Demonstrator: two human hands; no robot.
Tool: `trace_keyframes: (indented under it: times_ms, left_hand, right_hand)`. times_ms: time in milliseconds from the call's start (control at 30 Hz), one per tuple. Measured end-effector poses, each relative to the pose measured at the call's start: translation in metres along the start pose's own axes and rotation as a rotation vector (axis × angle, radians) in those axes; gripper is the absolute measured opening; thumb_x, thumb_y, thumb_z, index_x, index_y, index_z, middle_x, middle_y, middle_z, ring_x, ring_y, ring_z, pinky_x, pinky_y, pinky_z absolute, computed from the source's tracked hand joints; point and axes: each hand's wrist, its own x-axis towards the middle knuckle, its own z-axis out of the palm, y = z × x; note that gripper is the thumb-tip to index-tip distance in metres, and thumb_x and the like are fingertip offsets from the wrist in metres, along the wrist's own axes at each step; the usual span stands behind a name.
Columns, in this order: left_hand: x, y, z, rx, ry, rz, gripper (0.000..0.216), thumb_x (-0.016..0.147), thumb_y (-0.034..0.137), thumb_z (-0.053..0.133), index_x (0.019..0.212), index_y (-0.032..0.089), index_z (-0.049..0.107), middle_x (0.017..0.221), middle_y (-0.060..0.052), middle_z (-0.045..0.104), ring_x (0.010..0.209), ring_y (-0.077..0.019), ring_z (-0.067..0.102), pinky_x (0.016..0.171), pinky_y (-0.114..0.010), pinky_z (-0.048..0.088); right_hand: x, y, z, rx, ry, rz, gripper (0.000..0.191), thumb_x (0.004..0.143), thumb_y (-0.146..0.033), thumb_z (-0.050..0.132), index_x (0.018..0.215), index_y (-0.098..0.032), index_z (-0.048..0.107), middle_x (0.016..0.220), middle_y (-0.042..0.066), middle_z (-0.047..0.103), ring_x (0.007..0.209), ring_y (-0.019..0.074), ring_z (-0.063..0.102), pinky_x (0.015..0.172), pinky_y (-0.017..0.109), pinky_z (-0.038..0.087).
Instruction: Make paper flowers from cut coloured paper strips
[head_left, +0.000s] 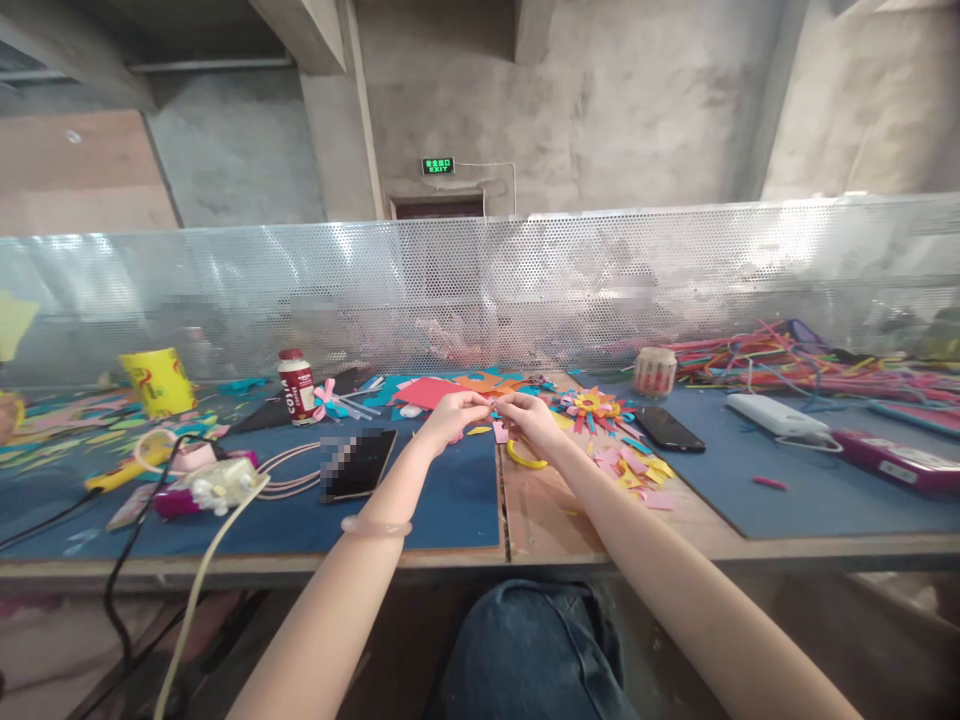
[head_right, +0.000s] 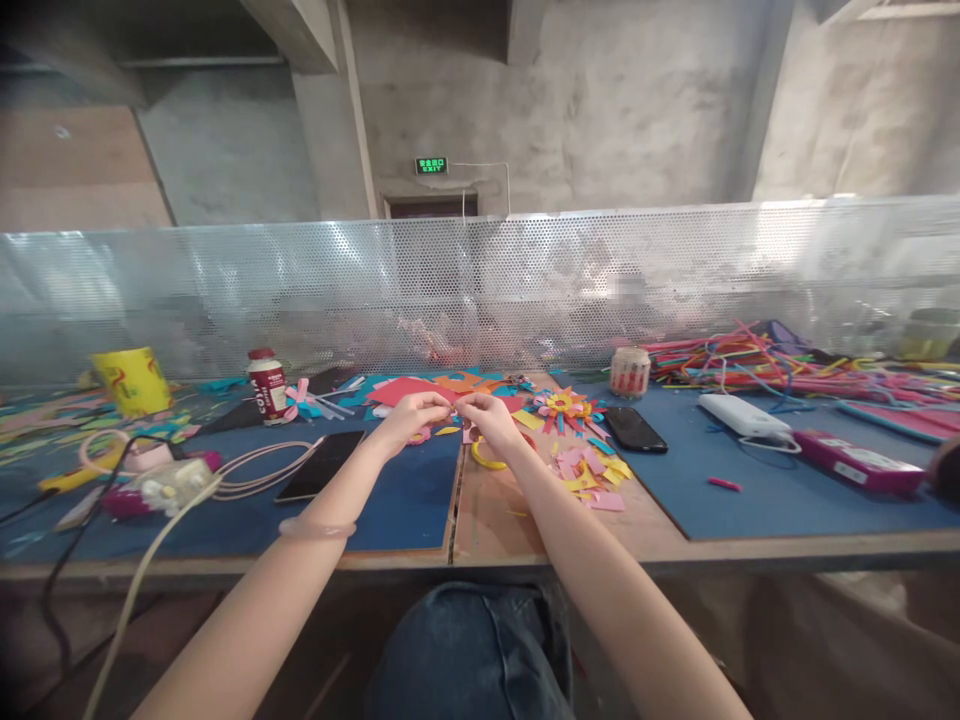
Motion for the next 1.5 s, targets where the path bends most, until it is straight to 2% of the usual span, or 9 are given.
trace_keyframes:
  times_ms: [300,600,933,1100,1200,1367,1500]
  left_hand:
    - [0.001,-0.004,-0.001,-0.059,-0.017,-0.015,0.014,0.067,0.019,0.063,0.079,0.013,0.058,0.074,-0.004,0.065,0.074,-0.0149,0.062,0.075,-0.029,0.047]
    - [0.002,-0.005,-0.002,-0.062,-0.005,0.042,0.02,0.069,0.022,0.066,0.082,0.015,0.052,0.078,-0.005,0.065,0.078,-0.0163,0.063,0.07,-0.028,0.047]
    - [-0.004,0.004,0.001,0.04,0.003,-0.035,0.018,0.069,0.024,0.066,0.08,0.015,0.056,0.081,-0.005,0.067,0.076,-0.0155,0.063,0.064,-0.023,0.047]
    - [-0.003,0.002,0.001,0.074,-0.033,-0.085,0.016,0.069,0.027,0.064,0.078,0.015,0.058,0.077,-0.006,0.068,0.072,-0.0165,0.063,0.056,-0.022,0.045]
    - [-0.003,0.001,0.0,0.063,-0.04,-0.072,0.014,0.069,0.026,0.064,0.077,0.014,0.06,0.076,-0.006,0.068,0.073,-0.016,0.063,0.063,-0.024,0.046]
    - [-0.001,-0.001,-0.001,0.015,-0.058,-0.053,0.017,0.069,0.027,0.065,0.077,0.014,0.06,0.076,-0.007,0.068,0.073,-0.0165,0.063,0.072,-0.029,0.047]
    - [-0.001,-0.001,-0.001,0.016,-0.042,-0.07,0.016,0.07,0.028,0.063,0.077,0.014,0.061,0.074,-0.006,0.068,0.073,-0.0166,0.064,0.073,-0.029,0.047]
  right_hand:
    - [0.001,0.002,-0.001,-0.054,0.006,-0.011,0.028,0.067,-0.044,0.061,0.073,-0.017,0.057,0.051,-0.005,0.05,0.039,0.0052,0.042,0.036,0.017,0.033]
    - [0.0,0.0,-0.001,-0.057,0.003,0.025,0.024,0.067,-0.039,0.061,0.074,-0.016,0.062,0.054,-0.003,0.05,0.046,0.0068,0.045,0.034,0.015,0.031]
    - [0.002,0.007,-0.004,-0.099,0.029,0.008,0.026,0.068,-0.043,0.061,0.071,-0.017,0.057,0.053,-0.005,0.051,0.038,0.0053,0.043,0.036,0.018,0.032]
    - [0.002,0.006,-0.005,-0.05,0.026,0.013,0.022,0.065,-0.037,0.064,0.066,-0.017,0.056,0.051,-0.005,0.05,0.04,0.0055,0.042,0.038,0.018,0.032]
    - [0.001,0.003,-0.004,-0.013,0.023,0.025,0.021,0.064,-0.036,0.064,0.065,-0.017,0.056,0.051,-0.004,0.05,0.043,0.0064,0.044,0.037,0.018,0.031]
    - [-0.002,-0.002,-0.002,0.074,0.018,0.052,0.027,0.069,-0.043,0.057,0.067,-0.017,0.057,0.062,-0.001,0.054,0.049,0.009,0.048,0.035,0.019,0.031]
    - [-0.002,-0.002,-0.001,0.004,0.029,0.026,0.025,0.065,-0.04,0.064,0.067,-0.016,0.057,0.056,-0.003,0.051,0.047,0.0079,0.046,0.035,0.018,0.03]
